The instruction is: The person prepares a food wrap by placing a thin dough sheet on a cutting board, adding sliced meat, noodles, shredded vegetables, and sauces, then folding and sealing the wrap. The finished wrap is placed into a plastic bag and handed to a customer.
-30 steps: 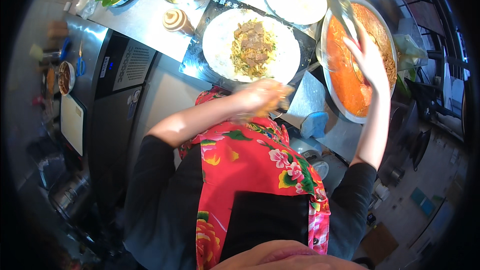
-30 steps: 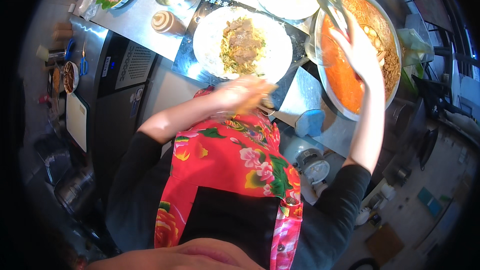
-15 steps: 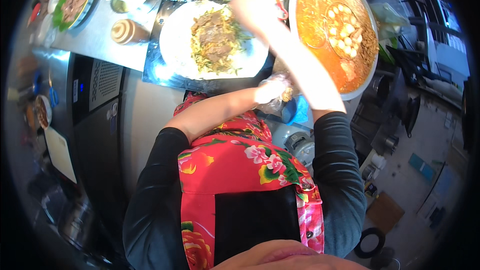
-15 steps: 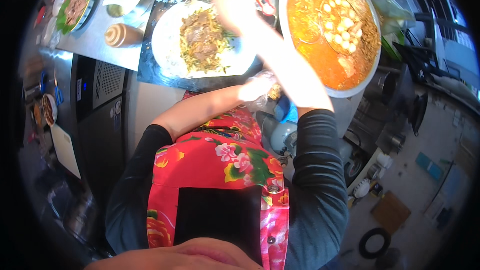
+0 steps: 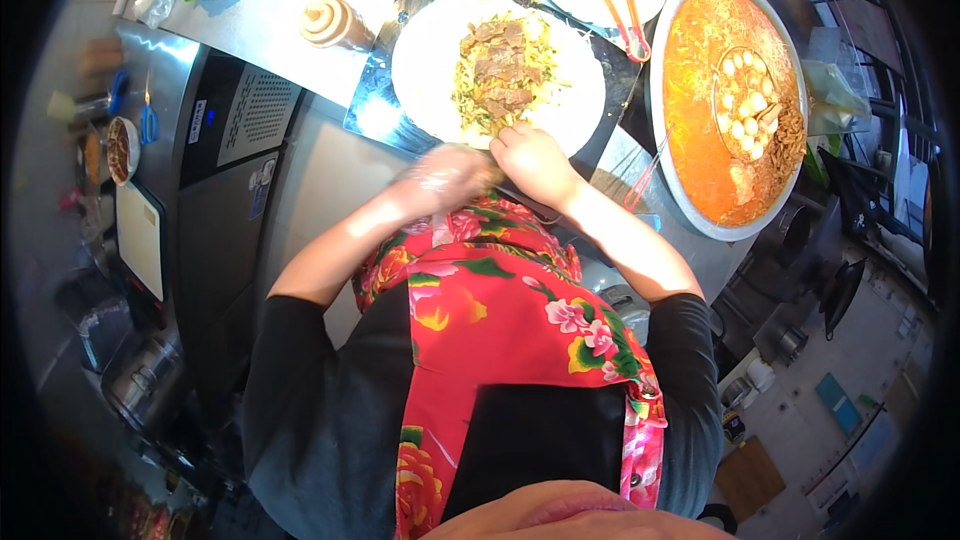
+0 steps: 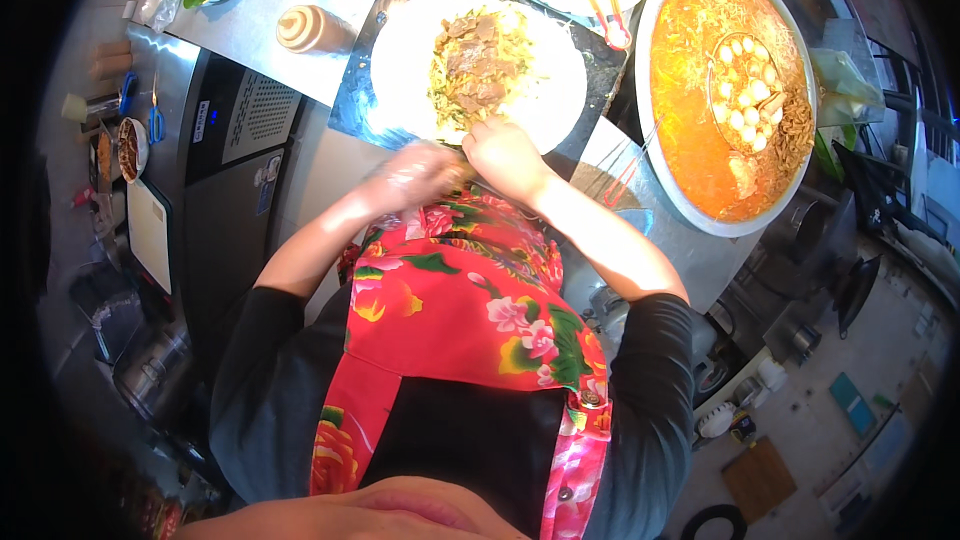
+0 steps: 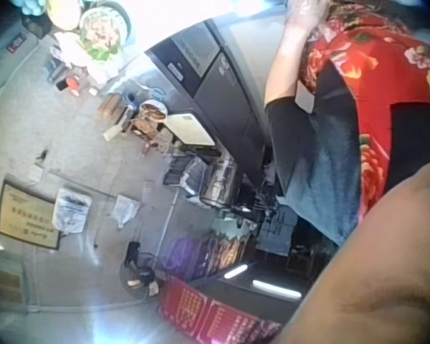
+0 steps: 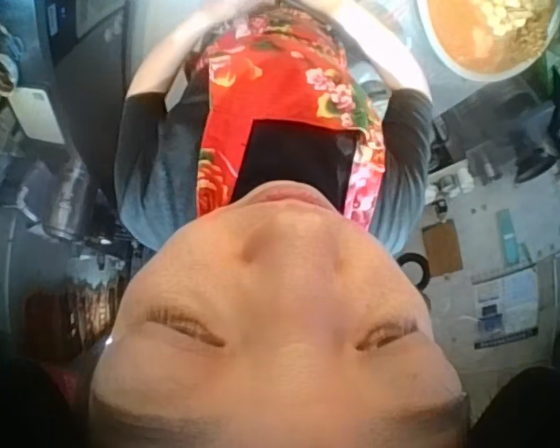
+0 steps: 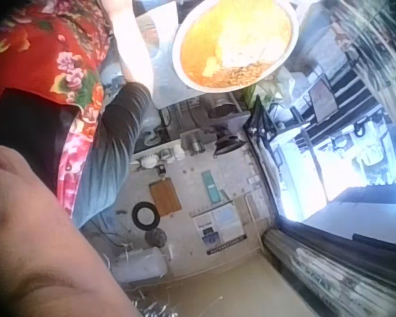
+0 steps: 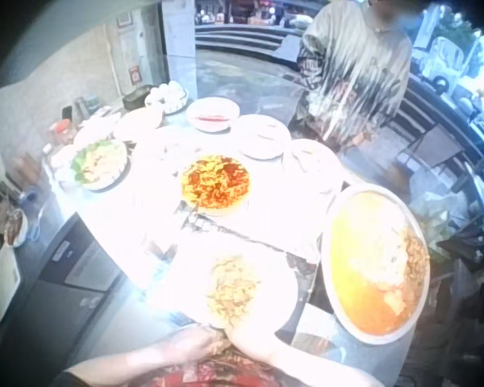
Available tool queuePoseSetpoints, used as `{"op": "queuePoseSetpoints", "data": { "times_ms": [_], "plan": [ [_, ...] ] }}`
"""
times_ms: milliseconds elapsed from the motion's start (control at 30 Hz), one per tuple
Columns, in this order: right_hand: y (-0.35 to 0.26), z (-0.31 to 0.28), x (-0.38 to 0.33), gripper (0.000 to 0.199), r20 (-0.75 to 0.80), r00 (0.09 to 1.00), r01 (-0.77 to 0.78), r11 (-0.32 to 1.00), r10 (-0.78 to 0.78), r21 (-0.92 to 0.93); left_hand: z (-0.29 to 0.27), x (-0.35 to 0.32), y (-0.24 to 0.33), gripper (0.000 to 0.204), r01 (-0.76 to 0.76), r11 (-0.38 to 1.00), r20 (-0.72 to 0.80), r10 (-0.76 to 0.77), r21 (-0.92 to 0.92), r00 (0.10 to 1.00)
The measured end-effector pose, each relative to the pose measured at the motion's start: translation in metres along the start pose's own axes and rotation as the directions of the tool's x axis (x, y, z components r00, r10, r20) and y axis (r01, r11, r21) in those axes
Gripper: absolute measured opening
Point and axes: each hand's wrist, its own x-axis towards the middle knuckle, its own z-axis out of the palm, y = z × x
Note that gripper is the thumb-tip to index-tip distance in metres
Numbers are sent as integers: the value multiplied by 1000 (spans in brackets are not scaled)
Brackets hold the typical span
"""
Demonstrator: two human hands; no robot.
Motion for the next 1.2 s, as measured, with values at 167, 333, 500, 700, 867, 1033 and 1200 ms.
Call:
{"op": "queuePoseSetpoints", "data": {
  "times_ms": [167, 333, 500, 700, 867, 1033, 1200],
  "plan": [
    [-8, 14, -4, 8, -121, 993, 13, 1000, -10, 27, 6, -20, -15, 30, 152, 942, -374, -30, 300, 927],
    [-14, -15, -6, 11, -58, 984, -154, 966, 169, 208, 22, -4, -34, 35, 403, 836, -505, -181, 373, 844],
    [35, -36, 29, 10, -151, 892, -363, 874, 426, 322, -32, 26, -46, 14, 85, 986, -718, 44, 143, 695],
    [84, -33, 49, 17, -245, 863, -363, 881, 441, 304, -51, 101, -16, 18, -32, 958, -652, 218, 286, 726],
    [88, -28, 48, 12, -241, 912, -270, 929, 331, 254, -36, 68, -10, 34, -66, 970, -541, 187, 236, 820],
    [88, -41, 48, 17, -121, 907, -352, 883, 404, 310, -20, 67, -18, 42, -4, 792, -416, 324, 610, 850],
    [63, -60, -4, 30, -112, 882, -454, 889, 458, 62, -4, 74, -25, 48, 60, 734, -446, 343, 676, 826]
  ]
}}
